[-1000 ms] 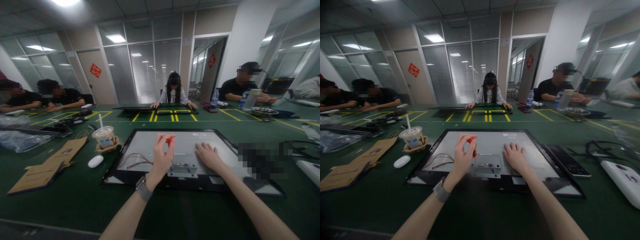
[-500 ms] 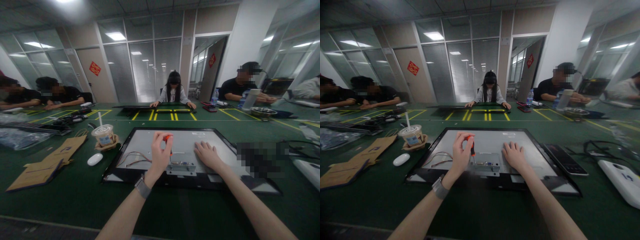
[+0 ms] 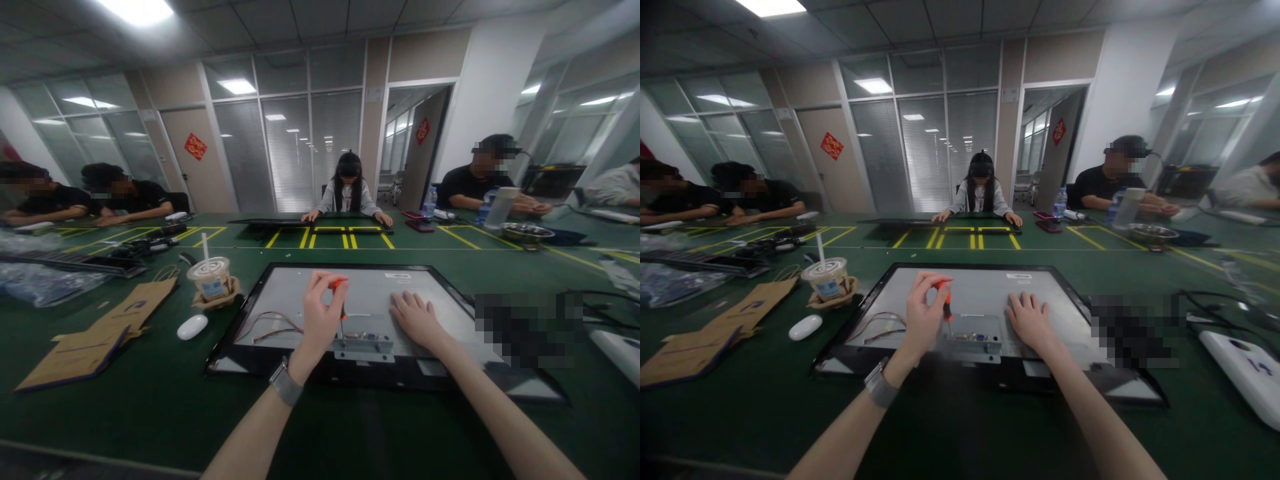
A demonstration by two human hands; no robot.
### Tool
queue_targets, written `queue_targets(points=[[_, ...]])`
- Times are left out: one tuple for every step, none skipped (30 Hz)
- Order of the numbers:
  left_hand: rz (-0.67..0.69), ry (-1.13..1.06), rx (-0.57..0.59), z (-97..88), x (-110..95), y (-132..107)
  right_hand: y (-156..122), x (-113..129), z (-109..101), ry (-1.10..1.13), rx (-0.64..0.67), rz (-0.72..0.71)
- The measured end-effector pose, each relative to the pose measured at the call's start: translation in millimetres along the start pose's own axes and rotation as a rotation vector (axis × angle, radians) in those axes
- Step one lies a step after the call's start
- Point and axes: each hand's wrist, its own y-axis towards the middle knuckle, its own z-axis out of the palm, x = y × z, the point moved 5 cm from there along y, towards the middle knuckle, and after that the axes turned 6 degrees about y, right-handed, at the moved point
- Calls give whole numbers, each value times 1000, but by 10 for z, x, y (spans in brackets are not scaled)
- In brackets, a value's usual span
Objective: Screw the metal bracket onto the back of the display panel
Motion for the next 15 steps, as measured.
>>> queue_targets(points=[[-10,-7,10,-1,11,6,0,1,2,3,1,-1],[-21,-17,18,-1,22,11,1,2,3,5,2,-2],[-33,-32,26,1,32,13,1,4,5,6,3,-2],[-47,-50,34,4,41,14,1,5,7,8,4,-1],[-60,-70,44,9,48,13,2,4,9,9,3,2],[-69,-85,52,15,50,10,2,4,11,10,1,6],[-72,-93,58,18,49,6,1,4,12,11,-2,6],[-70,-91,58,19,44,3,0,4,13,10,-3,5],[-64,-82,51,17,39,-1,-1,5,13,8,-4,2],[-56,-71,43,15,33,-3,-4,6,12,5,-4,-1],[-48,-61,36,14,30,-5,-6,6,11,2,-4,-3],[-44,-54,30,14,31,-6,-9,6,9,-1,-3,-7],[-44,-49,28,17,36,-5,-12,6,7,-4,-2,-9],[-47,-44,26,20,44,-4,-14,6,6,-7,-1,-11],[-52,-36,25,22,55,-1,-16,5,7,-10,1,-12]])
